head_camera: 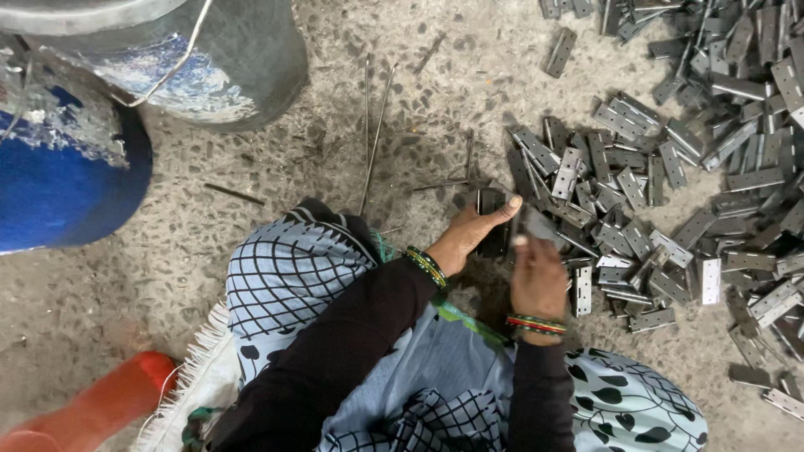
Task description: The person sits on the floor and repeatedly picks up small metal brackets and rods, inserts the rods into the brackets, and places the assembled units into a nearby bucket. The person handles the parts one at a time and continues the process throughout the clip.
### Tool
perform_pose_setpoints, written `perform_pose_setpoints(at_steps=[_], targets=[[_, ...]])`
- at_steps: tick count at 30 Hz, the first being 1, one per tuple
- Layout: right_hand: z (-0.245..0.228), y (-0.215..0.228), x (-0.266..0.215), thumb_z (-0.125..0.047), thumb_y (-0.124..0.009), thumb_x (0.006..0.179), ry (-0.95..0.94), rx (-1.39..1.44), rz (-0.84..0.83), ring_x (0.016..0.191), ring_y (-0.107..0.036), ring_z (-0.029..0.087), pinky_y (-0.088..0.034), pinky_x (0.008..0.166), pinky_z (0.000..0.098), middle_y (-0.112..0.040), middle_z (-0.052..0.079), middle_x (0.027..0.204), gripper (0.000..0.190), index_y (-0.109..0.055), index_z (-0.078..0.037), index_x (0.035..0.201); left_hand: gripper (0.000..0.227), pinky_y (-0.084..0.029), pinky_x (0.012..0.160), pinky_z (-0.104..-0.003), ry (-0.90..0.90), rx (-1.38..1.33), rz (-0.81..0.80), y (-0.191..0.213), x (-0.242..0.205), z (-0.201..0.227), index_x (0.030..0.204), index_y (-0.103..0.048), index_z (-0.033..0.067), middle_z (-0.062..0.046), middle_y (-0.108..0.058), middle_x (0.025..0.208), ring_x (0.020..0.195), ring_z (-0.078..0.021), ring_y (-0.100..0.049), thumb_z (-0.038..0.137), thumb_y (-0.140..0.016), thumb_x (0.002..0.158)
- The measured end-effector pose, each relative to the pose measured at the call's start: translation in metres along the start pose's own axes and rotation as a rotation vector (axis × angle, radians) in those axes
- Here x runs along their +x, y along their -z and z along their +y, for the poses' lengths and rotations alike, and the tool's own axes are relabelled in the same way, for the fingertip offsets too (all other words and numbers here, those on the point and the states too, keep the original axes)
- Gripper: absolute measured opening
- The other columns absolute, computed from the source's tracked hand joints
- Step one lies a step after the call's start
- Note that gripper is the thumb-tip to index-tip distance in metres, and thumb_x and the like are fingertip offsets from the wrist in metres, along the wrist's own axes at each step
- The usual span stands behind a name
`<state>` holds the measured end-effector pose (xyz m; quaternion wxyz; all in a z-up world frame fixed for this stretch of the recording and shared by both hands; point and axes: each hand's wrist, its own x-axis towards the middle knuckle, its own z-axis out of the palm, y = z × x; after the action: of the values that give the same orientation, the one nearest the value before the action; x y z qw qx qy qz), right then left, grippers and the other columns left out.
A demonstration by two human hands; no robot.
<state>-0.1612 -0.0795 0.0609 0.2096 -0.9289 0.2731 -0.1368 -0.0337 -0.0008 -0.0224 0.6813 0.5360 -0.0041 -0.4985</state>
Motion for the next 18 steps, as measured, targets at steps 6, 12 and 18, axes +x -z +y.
perform_pose_setpoints(at_steps=[6, 12, 18], targets=[[0.053, 0.011, 0.000, -0.036, -0.059, 0.101, 0.053, -0.001, -0.192, 0.093, -0.071, 0.037, -0.057, 0.081, 0.0452, -0.071, 0.020, 0.107, 0.039, -0.071, -0.001, 0.114, 0.035, -0.056, 0.076, -0.043, -0.037, -0.025, 0.064, -0.001, -0.007, 0.012, 0.101, -0.067, 0.0003, -0.009, -0.071, 0.091, 0.082, -0.0229, -0.069, 0.021, -0.083, 0.079], [0.215, -0.016, -0.014, -0.060, -0.075, 0.079, -0.603, -0.472, -0.686, 0.111, -0.067, 0.042, -0.053, 0.098, 0.0507, -0.071, 0.024, 0.119, 0.065, -0.070, -0.011, 0.121, 0.044, -0.052, 0.093, -0.031, -0.283, 0.090, -0.204, -0.027, 0.009, 0.008, 0.122, -0.061, 0.0137, 0.003, -0.068, 0.110, 0.106, -0.0107, -0.065, 0.020, -0.081, 0.083], [0.252, -0.064, -0.021, -0.052, -0.073, 0.085, -0.682, -0.440, -0.553, 0.115, -0.067, 0.041, -0.054, 0.099, 0.0490, -0.070, 0.025, 0.123, 0.057, -0.075, -0.003, 0.114, 0.042, -0.052, 0.098, -0.035, -0.595, 0.490, -0.303, -0.039, 0.025, -0.010, 0.126, -0.065, 0.0126, -0.001, -0.071, 0.116, 0.109, -0.0164, -0.067, 0.021, -0.082, 0.089]])
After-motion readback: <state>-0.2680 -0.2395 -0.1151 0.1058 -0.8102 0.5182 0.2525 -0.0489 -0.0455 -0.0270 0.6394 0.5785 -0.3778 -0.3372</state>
